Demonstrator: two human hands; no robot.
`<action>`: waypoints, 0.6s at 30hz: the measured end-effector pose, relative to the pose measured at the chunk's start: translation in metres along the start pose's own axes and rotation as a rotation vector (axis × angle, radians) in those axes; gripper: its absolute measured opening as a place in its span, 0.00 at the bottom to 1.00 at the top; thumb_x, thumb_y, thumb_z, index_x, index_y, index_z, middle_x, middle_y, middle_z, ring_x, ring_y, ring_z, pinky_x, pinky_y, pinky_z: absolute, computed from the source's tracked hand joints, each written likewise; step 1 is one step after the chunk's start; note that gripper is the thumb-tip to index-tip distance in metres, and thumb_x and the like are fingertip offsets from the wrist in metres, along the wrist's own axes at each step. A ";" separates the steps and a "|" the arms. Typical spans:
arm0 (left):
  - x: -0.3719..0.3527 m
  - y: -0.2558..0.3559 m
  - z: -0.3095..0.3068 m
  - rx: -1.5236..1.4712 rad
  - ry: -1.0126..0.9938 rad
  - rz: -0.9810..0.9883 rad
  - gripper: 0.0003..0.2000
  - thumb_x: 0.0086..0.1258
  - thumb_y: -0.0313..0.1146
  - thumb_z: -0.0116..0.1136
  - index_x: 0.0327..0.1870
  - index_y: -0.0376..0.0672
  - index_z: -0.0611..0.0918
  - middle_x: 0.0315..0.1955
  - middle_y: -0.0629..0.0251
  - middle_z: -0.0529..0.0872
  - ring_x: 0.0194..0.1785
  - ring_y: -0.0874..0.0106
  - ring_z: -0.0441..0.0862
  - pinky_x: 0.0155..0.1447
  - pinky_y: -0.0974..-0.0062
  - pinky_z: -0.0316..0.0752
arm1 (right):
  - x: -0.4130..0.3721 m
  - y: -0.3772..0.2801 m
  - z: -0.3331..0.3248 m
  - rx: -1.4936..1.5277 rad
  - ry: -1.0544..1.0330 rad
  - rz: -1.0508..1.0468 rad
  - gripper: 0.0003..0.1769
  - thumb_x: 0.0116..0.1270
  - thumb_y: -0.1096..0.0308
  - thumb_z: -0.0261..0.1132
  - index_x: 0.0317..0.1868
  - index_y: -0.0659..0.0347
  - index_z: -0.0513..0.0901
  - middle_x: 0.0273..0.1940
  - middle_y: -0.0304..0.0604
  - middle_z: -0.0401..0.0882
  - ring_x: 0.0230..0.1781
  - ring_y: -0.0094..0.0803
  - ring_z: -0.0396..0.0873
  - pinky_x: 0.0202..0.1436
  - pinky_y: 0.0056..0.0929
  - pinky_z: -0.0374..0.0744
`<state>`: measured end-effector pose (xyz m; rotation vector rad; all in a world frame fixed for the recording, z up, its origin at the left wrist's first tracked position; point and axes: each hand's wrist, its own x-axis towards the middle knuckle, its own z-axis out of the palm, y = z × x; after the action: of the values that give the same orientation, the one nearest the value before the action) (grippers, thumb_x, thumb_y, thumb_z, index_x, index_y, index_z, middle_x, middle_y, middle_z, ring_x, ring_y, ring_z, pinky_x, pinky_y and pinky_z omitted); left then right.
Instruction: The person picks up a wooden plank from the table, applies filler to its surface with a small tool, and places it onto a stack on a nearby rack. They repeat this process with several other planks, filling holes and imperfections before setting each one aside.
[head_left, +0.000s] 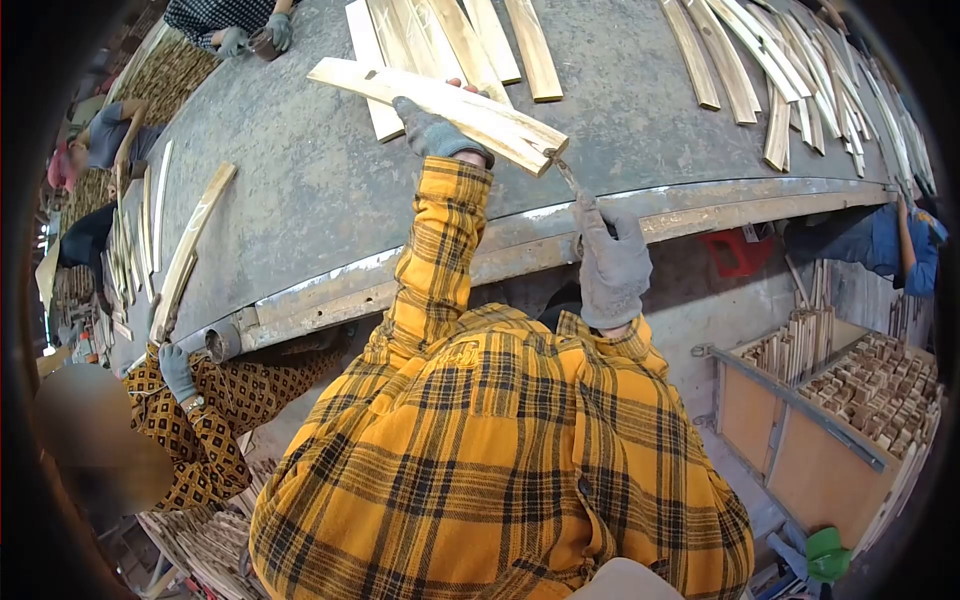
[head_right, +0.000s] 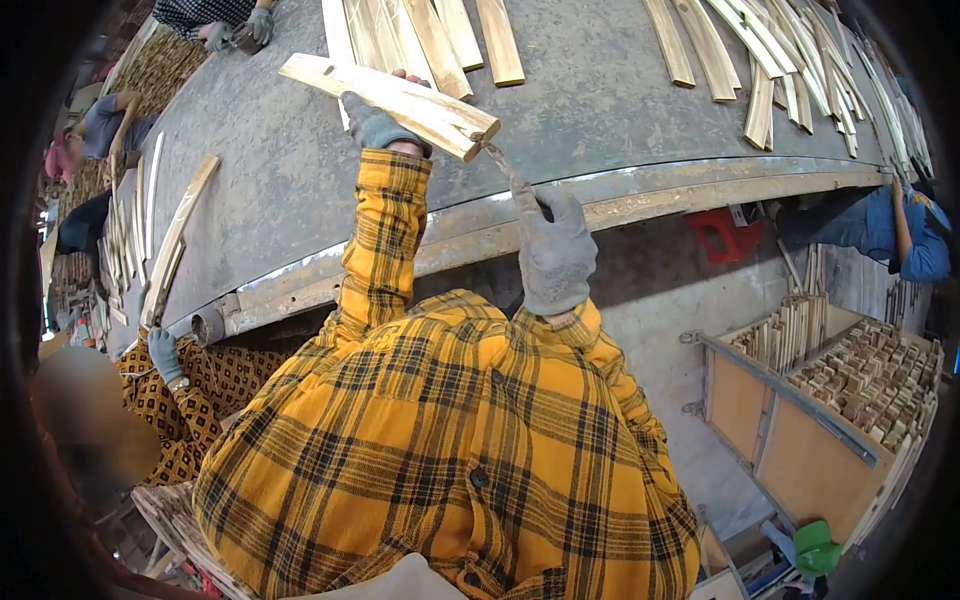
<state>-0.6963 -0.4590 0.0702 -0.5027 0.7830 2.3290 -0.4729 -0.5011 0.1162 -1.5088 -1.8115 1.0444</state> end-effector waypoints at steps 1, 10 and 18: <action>0.002 -0.001 -0.001 0.012 0.020 0.022 0.30 0.66 0.64 0.35 0.49 0.42 0.69 0.36 0.57 0.78 0.32 0.62 0.79 0.39 0.64 0.79 | -0.001 0.001 -0.007 -0.067 0.005 -0.045 0.11 0.66 0.58 0.63 0.38 0.57 0.82 0.31 0.40 0.76 0.26 0.31 0.75 0.31 0.28 0.74; 0.055 -0.007 -0.045 0.239 -0.370 0.160 0.28 0.69 0.59 0.42 0.46 0.38 0.74 0.33 0.58 0.82 0.33 0.67 0.83 0.35 0.71 0.82 | 0.041 0.014 -0.099 -0.848 -0.347 -0.551 0.10 0.57 0.70 0.58 0.39 0.54 0.84 0.34 0.47 0.81 0.32 0.48 0.80 0.32 0.41 0.78; 0.022 0.001 -0.037 0.244 -0.587 0.058 0.18 0.71 0.49 0.49 0.49 0.42 0.74 0.36 0.63 0.82 0.37 0.69 0.83 0.38 0.74 0.83 | 0.050 0.015 -0.051 -1.092 -0.711 -0.199 0.09 0.56 0.72 0.61 0.35 0.62 0.85 0.37 0.53 0.83 0.39 0.49 0.82 0.40 0.40 0.81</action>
<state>-0.7075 -0.4740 0.0310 0.3051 0.7740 2.2123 -0.4341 -0.4408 0.1286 -1.4884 -3.3013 0.4715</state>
